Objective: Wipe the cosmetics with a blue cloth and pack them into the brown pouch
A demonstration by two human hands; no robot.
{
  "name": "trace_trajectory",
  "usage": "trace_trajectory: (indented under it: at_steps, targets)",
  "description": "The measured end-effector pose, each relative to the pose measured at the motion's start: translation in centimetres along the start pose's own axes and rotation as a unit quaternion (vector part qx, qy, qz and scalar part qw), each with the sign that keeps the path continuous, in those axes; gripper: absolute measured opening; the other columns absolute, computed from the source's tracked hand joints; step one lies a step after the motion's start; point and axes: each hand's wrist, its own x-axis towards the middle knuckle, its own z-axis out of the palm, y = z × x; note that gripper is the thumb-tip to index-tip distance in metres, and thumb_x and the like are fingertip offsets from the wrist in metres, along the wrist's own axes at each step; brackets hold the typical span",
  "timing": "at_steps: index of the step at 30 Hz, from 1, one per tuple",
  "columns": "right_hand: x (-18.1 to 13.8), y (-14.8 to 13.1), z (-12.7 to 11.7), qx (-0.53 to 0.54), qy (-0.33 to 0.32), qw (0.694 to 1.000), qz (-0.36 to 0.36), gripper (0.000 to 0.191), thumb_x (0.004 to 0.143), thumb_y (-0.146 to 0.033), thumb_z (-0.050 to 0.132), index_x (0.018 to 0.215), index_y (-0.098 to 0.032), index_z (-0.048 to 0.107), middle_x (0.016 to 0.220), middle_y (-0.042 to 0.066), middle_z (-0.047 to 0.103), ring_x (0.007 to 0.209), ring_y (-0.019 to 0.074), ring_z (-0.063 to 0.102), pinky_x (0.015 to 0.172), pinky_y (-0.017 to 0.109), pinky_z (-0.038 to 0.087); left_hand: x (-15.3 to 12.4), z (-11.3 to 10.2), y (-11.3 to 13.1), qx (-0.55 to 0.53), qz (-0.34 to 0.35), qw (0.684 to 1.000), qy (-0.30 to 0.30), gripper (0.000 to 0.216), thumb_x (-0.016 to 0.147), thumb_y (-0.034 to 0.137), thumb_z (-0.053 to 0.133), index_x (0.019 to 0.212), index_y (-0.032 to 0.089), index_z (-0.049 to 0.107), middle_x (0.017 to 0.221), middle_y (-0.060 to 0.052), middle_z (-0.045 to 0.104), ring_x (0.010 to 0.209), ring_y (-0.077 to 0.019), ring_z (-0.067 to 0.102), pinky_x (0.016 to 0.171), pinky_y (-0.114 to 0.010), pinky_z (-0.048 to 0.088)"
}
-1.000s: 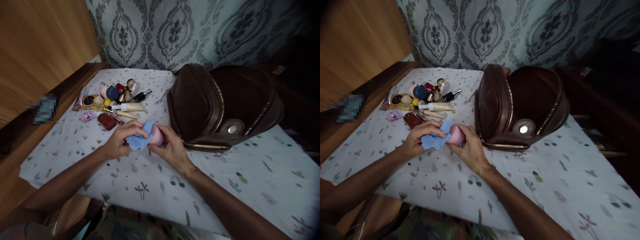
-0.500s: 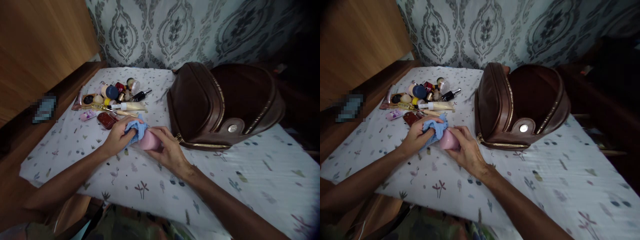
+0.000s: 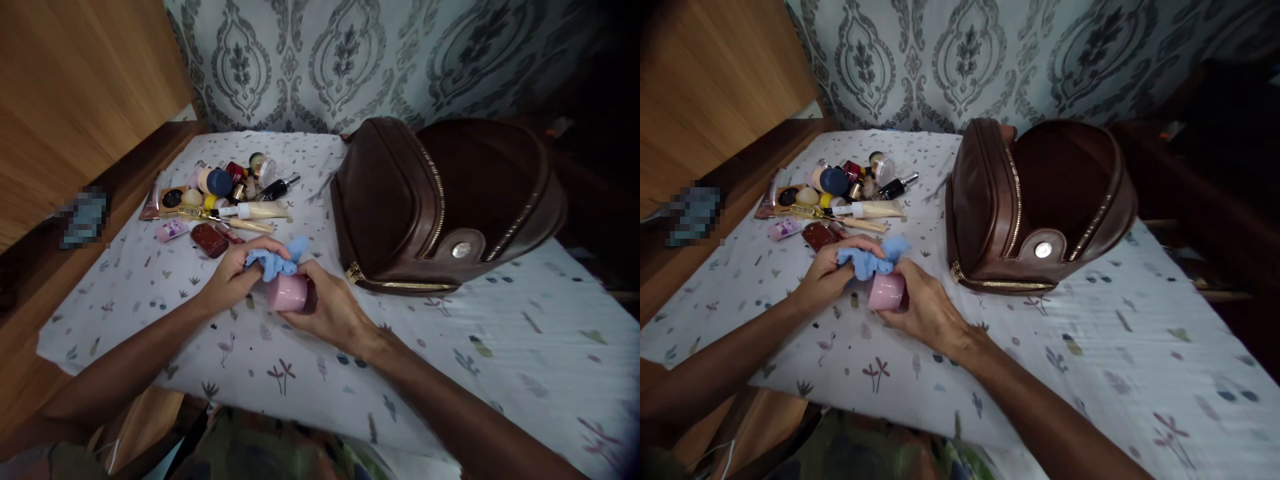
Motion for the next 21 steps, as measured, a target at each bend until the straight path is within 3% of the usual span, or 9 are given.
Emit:
trace_trajectory:
  at_steps: [6, 12, 16, 19, 21]
  targets:
    - [0.2, 0.5, 0.3, 0.124, 0.015, 0.989, 0.084, 0.042, 0.067, -0.033, 0.082, 0.099, -0.024, 0.057, 0.087, 0.002, 0.066, 0.076, 0.0199, 0.062, 0.068, 0.033, 0.052, -0.3, 0.1, 1.3, 0.036, 0.14, 0.989, -0.037, 0.023, 0.098, 0.037, 0.053, 0.102, 0.021, 0.069, 0.101, -0.009, 0.071, 0.1, -0.0239, 0.065, 0.091, -0.04, 0.05]
    - [0.9, 0.7, 0.2, 0.327, 0.036, 0.931, 0.16, 0.047, 0.059, -0.032, 0.087, 0.09, -0.024, 0.052, 0.087, -0.001, 0.063, 0.077, 0.017, 0.061, 0.063, 0.029, 0.053, -0.4, 0.5, 1.5, 0.1, 0.219, 0.97, -0.027, 0.02, 0.099, 0.031, 0.05, 0.101, 0.022, 0.067, 0.102, -0.01, 0.071, 0.106, -0.0256, 0.064, 0.092, -0.042, 0.051]
    - [1.2, 0.7, -0.1, 0.373, 0.057, 0.912, 0.162, 0.059, 0.056, -0.034, 0.09, 0.101, -0.024, 0.055, 0.098, 0.001, 0.065, 0.085, 0.0173, 0.063, 0.07, 0.029, 0.055, -0.6, 0.3, 1.4, 0.103, 0.214, 0.971, 0.001, 0.019, 0.097, 0.03, 0.052, 0.101, 0.02, 0.068, 0.103, -0.011, 0.071, 0.104, -0.0248, 0.064, 0.091, -0.041, 0.052]
    - [1.2, 0.4, -0.4, 0.384, 0.059, 0.91, 0.145, 0.058, 0.062, -0.039, 0.088, 0.109, -0.023, 0.059, 0.108, 0.004, 0.066, 0.098, 0.0199, 0.063, 0.086, 0.033, 0.054, -0.5, 0.0, 1.3, 0.09, 0.177, 0.979, 0.04, 0.018, 0.095, 0.03, 0.055, 0.098, 0.019, 0.07, 0.1, -0.01, 0.071, 0.096, -0.023, 0.065, 0.087, -0.038, 0.053]
    - [1.1, 0.1, -0.5, 0.391, 0.06, 0.908, 0.14, 0.058, 0.062, -0.04, 0.088, 0.11, -0.024, 0.059, 0.11, 0.004, 0.065, 0.101, 0.0207, 0.062, 0.087, 0.034, 0.054, -0.5, 0.0, 1.0, 0.077, 0.142, 0.984, 0.07, 0.015, 0.093, 0.026, 0.058, 0.096, 0.019, 0.071, 0.1, -0.008, 0.071, 0.095, -0.0215, 0.066, 0.086, -0.035, 0.053]
